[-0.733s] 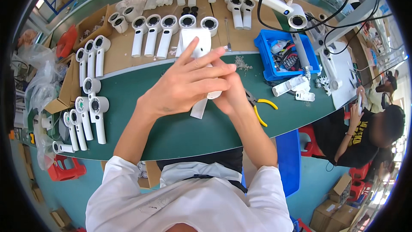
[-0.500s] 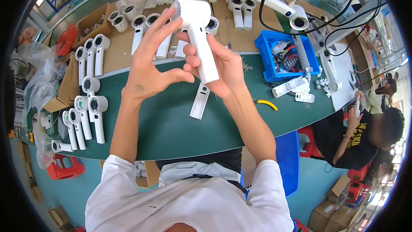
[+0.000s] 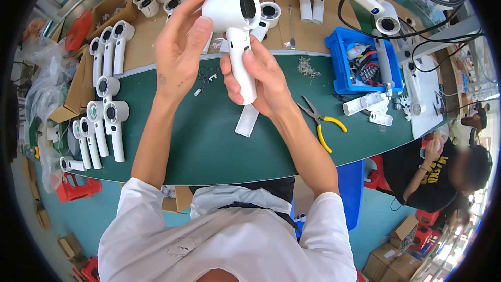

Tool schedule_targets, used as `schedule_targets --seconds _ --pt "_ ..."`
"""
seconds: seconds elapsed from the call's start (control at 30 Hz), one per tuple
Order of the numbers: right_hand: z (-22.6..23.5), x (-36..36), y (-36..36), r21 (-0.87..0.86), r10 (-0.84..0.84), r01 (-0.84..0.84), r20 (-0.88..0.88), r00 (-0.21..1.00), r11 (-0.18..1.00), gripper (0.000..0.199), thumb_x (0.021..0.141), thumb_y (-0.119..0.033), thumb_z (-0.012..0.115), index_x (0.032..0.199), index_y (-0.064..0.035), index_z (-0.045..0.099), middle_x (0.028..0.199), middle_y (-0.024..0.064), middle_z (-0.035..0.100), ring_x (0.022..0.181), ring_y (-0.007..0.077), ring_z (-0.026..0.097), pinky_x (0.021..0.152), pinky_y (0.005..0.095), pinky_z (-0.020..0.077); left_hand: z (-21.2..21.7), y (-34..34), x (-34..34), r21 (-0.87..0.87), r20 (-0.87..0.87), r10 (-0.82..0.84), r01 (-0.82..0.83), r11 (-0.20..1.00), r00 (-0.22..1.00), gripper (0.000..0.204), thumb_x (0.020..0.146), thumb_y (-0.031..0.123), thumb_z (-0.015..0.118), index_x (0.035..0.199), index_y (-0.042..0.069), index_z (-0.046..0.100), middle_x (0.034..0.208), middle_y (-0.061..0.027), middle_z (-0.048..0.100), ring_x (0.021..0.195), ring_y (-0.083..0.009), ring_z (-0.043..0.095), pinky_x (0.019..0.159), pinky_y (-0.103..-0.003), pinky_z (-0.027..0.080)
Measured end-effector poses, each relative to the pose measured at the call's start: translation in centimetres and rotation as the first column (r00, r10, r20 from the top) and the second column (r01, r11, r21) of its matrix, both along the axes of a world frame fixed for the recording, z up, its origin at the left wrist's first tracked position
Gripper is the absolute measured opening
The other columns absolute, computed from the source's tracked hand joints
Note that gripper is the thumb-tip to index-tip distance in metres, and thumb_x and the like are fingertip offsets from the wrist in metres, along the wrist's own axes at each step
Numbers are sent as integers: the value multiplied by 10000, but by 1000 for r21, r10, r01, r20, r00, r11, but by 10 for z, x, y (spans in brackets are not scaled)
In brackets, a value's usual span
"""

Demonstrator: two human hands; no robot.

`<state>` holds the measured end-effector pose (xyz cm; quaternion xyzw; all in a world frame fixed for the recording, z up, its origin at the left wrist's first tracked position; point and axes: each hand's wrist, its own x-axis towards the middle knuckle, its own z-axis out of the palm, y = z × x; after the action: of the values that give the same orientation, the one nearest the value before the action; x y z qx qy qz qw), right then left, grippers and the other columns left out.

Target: Assembling components of handheld portable fans using tools on a production line.

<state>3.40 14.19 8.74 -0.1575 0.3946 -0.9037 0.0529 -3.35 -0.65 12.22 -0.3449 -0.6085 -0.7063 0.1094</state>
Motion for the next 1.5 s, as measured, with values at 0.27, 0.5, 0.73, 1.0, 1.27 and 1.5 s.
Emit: schedule_targets --seconds 0.27,0.5,0.73,1.0,1.27,1.5 --pt "0 2 -18 71 -98 91 100 990 993 398 1030 -368 324 1325 -101 342 1031 170 566 812 241 579 654 384 500 -4 -4 -3 -15 35 -50 51 999 998 472 1032 328 425 1343 -19 505 1281 -128 576 1187 -206 537 1021 -344 407" --pt "-5 6 -19 -203 79 -54 116 990 978 368 1028 -339 325 1286 -85 386 1050 182 554 847 250 557 667 372 462 -12 -3 -9 125 109 -229 216 969 967 498 1033 344 425 1330 -50 499 1157 -108 632 1061 -180 594 957 -314 451" --pt "-4 5 -19 -209 63 -23 191 980 978 399 1023 -341 312 1271 -55 439 1024 175 565 810 239 545 649 359 444 -13 -2 -9 111 158 -203 187 976 966 496 1029 351 434 1315 -46 515 1145 -112 637 1051 -179 605 938 -319 476" --pt "-9 3 -16 -273 152 -105 159 975 956 492 1016 -356 314 1341 0 410 974 151 553 773 216 518 637 349 427 -14 -1 -10 81 124 -177 168 983 976 489 1021 351 460 1293 -48 537 1127 -98 648 1050 -167 593 930 -309 456" --pt "-11 5 -18 -267 151 -103 163 975 958 492 1017 -374 316 1335 -10 408 946 136 531 767 206 497 635 341 419 -14 -3 -9 65 124 -186 179 982 975 475 1020 337 461 1292 -45 539 1134 -99 644 1061 -170 588 945 -312 445" --pt "-9 -3 -2 -182 -7 23 91 996 983 449 1019 -345 328 1319 -20 409 954 109 530 785 189 490 643 324 419 -16 -28 -6 -15 207 -8 12 1000 978 387 946 243 624 1211 -35 575 1127 -94 647 1002 -146 606 875 -282 478"
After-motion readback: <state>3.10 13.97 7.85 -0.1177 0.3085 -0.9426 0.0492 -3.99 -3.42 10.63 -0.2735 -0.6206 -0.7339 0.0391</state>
